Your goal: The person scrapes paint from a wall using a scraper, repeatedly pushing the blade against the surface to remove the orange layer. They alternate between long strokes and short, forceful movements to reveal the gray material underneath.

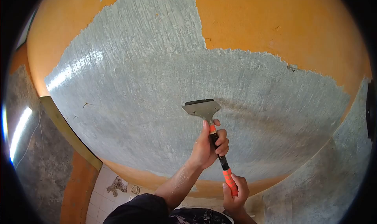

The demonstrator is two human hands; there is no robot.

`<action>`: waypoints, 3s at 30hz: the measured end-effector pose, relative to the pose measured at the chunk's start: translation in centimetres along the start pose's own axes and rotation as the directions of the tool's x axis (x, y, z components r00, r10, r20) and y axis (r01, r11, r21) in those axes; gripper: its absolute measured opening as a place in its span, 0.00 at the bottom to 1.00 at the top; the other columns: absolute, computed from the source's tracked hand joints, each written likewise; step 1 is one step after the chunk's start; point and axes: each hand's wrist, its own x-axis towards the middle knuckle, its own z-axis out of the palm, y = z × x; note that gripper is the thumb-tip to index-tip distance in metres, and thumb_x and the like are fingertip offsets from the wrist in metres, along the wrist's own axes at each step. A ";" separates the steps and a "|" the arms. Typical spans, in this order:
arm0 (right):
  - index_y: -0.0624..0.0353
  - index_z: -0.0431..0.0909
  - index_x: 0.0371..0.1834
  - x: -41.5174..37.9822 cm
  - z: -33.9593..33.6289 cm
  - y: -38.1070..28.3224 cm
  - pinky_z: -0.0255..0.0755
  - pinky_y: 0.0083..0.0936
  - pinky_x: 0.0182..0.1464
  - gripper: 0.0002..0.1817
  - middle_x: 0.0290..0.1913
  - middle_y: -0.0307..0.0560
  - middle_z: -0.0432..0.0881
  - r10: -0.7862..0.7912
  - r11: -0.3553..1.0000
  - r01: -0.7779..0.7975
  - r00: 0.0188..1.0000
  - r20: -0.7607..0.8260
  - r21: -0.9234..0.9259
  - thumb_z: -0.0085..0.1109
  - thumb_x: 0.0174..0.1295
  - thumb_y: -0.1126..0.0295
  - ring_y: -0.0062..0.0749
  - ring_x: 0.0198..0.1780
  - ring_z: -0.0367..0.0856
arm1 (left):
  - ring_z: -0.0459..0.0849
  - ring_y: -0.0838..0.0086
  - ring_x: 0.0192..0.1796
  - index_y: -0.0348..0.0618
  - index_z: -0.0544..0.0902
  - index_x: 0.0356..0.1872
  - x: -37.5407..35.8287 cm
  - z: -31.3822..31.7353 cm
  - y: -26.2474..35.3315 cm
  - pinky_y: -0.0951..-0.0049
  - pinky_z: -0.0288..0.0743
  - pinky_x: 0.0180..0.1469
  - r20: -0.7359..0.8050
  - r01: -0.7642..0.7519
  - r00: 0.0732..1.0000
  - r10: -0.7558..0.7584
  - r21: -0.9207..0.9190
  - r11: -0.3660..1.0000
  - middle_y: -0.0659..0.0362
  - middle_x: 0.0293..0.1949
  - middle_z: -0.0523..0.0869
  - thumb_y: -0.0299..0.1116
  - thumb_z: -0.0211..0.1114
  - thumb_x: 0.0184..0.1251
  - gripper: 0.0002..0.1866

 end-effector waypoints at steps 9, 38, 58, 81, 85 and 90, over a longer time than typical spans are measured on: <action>0.63 0.79 0.60 4.2 -0.6 -3.3 0.71 0.28 0.23 0.24 0.27 0.47 0.80 -0.104 0.967 0.110 0.994 0.038 -0.230 0.68 0.58 0.77 0.36 0.23 0.79 | 0.56 0.84 0.16 0.56 0.68 0.49 2.4 1.5 2.6 0.79 0.58 0.20 0.193 -0.009 0.981 0.032 -0.119 0.993 0.69 0.19 0.60 0.64 0.31 0.79 0.26; 0.69 0.80 0.57 9.0 1.0 -11.5 0.66 0.24 0.26 0.19 0.26 0.49 0.79 -0.121 0.888 0.081 0.991 -0.061 -0.452 0.58 0.62 0.80 0.29 0.24 0.75 | 0.63 0.84 0.18 0.53 0.69 0.53 6.1 5.3 6.5 0.76 0.66 0.21 0.477 0.064 0.870 0.121 -0.354 0.933 0.67 0.23 0.64 0.56 0.28 0.83 0.25; 0.71 0.79 0.57 8.6 2.1 -13.1 0.70 0.19 0.31 0.17 0.35 0.52 0.85 -0.018 0.891 -0.030 0.995 -0.102 -0.452 0.57 0.64 0.79 0.23 0.29 0.79 | 0.61 0.83 0.17 0.55 0.70 0.51 6.3 5.4 7.8 0.76 0.65 0.22 0.496 0.165 0.868 0.030 -0.344 0.925 0.68 0.21 0.63 0.60 0.31 0.81 0.25; 0.71 0.79 0.57 9.5 1.8 -14.2 0.70 0.18 0.32 0.18 0.40 0.54 0.88 0.054 0.917 -0.094 0.992 -0.113 -0.389 0.57 0.65 0.79 0.19 0.30 0.78 | 0.62 0.82 0.18 0.55 0.69 0.51 6.9 5.9 8.7 0.74 0.65 0.23 0.535 0.136 0.844 0.034 -0.275 0.952 0.68 0.22 0.63 0.62 0.29 0.80 0.26; 0.69 0.80 0.57 9.1 1.9 -12.8 0.68 0.19 0.27 0.19 0.30 0.49 0.83 0.008 0.928 -0.057 0.991 -0.135 -0.369 0.60 0.62 0.80 0.21 0.25 0.76 | 0.62 0.82 0.19 0.55 0.68 0.52 6.6 5.6 8.2 0.74 0.67 0.24 0.511 0.148 0.859 0.026 -0.295 0.944 0.67 0.22 0.63 0.62 0.29 0.81 0.26; 0.68 0.81 0.57 8.7 2.4 -12.7 0.66 0.19 0.25 0.20 0.26 0.46 0.81 -0.019 0.925 -0.044 0.987 -0.161 -0.378 0.62 0.61 0.81 0.22 0.23 0.74 | 0.63 0.82 0.19 0.54 0.68 0.55 5.9 4.9 7.2 0.74 0.67 0.24 0.488 0.163 0.872 0.047 -0.380 0.911 0.67 0.23 0.64 0.61 0.29 0.81 0.26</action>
